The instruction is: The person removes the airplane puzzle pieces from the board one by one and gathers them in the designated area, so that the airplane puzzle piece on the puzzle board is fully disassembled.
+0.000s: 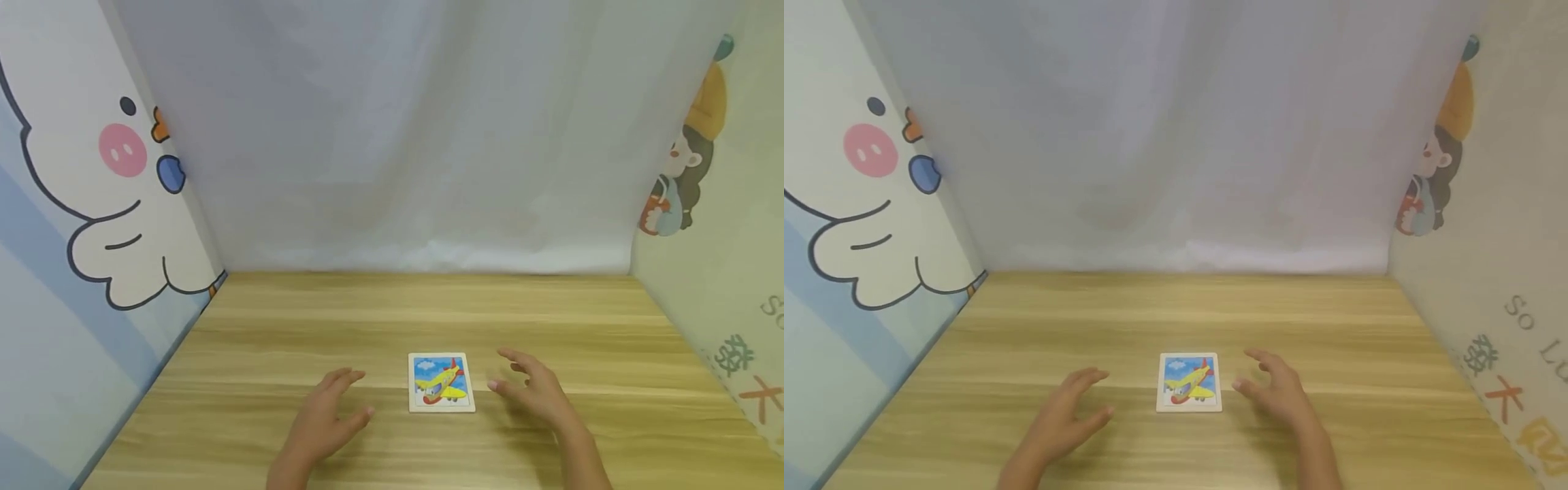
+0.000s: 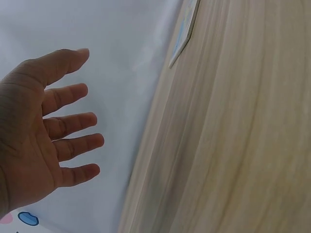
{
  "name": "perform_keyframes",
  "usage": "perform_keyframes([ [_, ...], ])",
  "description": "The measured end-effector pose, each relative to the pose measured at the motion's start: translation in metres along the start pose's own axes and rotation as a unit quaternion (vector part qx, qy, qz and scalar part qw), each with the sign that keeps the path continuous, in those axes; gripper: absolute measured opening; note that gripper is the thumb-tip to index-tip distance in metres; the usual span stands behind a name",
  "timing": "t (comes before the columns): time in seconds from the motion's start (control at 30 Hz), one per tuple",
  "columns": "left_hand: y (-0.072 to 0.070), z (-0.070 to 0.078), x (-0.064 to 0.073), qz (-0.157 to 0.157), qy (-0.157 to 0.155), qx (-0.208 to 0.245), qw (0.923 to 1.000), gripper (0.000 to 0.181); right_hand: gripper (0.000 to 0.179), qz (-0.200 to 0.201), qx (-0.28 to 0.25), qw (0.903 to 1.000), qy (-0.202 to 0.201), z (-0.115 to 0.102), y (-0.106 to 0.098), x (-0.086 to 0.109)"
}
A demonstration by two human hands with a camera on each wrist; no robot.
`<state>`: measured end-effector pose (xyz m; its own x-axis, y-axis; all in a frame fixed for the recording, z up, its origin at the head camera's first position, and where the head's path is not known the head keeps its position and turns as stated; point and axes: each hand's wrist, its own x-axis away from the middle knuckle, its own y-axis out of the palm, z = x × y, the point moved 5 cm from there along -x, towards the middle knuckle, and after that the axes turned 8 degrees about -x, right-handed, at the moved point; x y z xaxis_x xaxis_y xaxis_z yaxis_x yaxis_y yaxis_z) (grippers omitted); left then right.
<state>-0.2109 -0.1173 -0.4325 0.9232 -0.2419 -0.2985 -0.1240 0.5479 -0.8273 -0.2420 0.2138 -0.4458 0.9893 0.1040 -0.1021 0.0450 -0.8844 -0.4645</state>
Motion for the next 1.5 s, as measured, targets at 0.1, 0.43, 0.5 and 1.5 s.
perform_keyframes([
  [0.1,0.004,0.002,-0.003,-0.011,0.000,0.006,0.9999,0.052,0.064,-0.007,-0.003,1.0000,0.000,0.001,0.004,-0.002],
  [0.43,0.012,0.006,-0.012,-0.032,0.006,0.020,0.9993,0.051,0.059,-0.019,-0.010,0.9998,-0.006,0.000,0.018,-0.014],
  [0.5,0.015,0.007,-0.013,-0.043,0.007,0.024,0.9987,0.052,0.058,-0.023,-0.013,0.9996,-0.005,-0.002,0.020,-0.016],
  [1.5,0.067,0.035,-0.030,-0.138,0.007,-0.038,0.9896,0.056,0.053,-0.127,0.020,0.9899,-0.060,-0.014,0.068,-0.064],
])
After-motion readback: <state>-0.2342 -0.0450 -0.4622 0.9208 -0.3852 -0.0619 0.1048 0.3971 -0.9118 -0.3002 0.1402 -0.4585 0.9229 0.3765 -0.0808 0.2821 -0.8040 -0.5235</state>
